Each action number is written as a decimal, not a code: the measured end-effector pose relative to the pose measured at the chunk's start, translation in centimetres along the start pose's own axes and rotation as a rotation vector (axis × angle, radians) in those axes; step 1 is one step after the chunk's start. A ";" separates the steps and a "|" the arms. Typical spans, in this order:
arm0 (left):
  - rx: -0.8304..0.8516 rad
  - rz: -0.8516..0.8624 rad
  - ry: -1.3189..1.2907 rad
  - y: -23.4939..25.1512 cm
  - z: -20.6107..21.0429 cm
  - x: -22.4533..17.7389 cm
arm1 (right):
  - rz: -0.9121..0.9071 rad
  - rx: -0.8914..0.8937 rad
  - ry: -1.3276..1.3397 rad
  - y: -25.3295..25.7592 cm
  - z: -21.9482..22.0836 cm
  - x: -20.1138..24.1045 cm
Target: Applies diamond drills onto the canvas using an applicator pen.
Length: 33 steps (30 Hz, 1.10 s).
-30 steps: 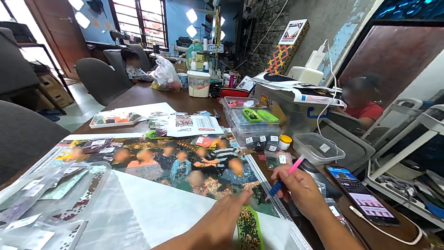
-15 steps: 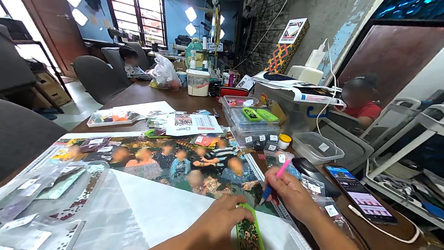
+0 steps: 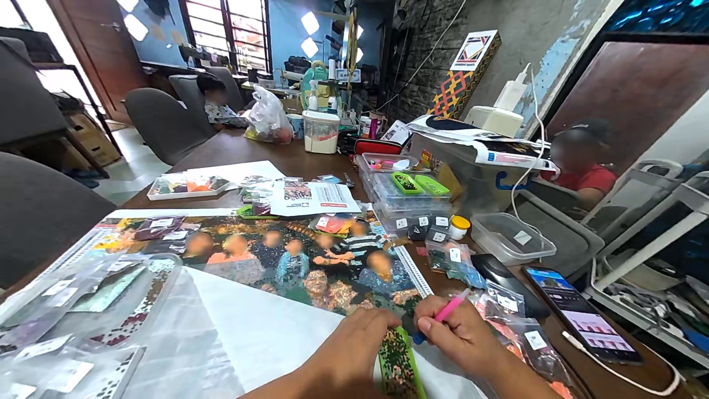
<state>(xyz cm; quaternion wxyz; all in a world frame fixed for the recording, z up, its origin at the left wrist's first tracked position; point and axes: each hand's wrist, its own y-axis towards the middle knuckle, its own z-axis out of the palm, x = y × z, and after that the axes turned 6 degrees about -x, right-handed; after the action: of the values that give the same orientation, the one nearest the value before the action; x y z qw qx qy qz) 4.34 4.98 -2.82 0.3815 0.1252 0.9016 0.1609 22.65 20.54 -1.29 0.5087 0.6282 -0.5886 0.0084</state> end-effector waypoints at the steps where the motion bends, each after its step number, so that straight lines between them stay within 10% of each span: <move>1: -0.001 -0.004 0.001 0.0 0.0 -0.1 | -0.015 0.005 -0.010 0.0 0.1 -0.1; 33: -0.010 -0.011 0.006 0.1 0.1 -0.1 | -0.070 0.040 -0.069 0.0 0.3 -0.1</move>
<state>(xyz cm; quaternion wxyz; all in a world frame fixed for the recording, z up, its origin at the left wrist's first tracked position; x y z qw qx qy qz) 4.47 5.00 -2.75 0.3802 0.1176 0.9027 0.1636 22.44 20.45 -1.44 0.4756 0.6583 -0.5832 -0.0192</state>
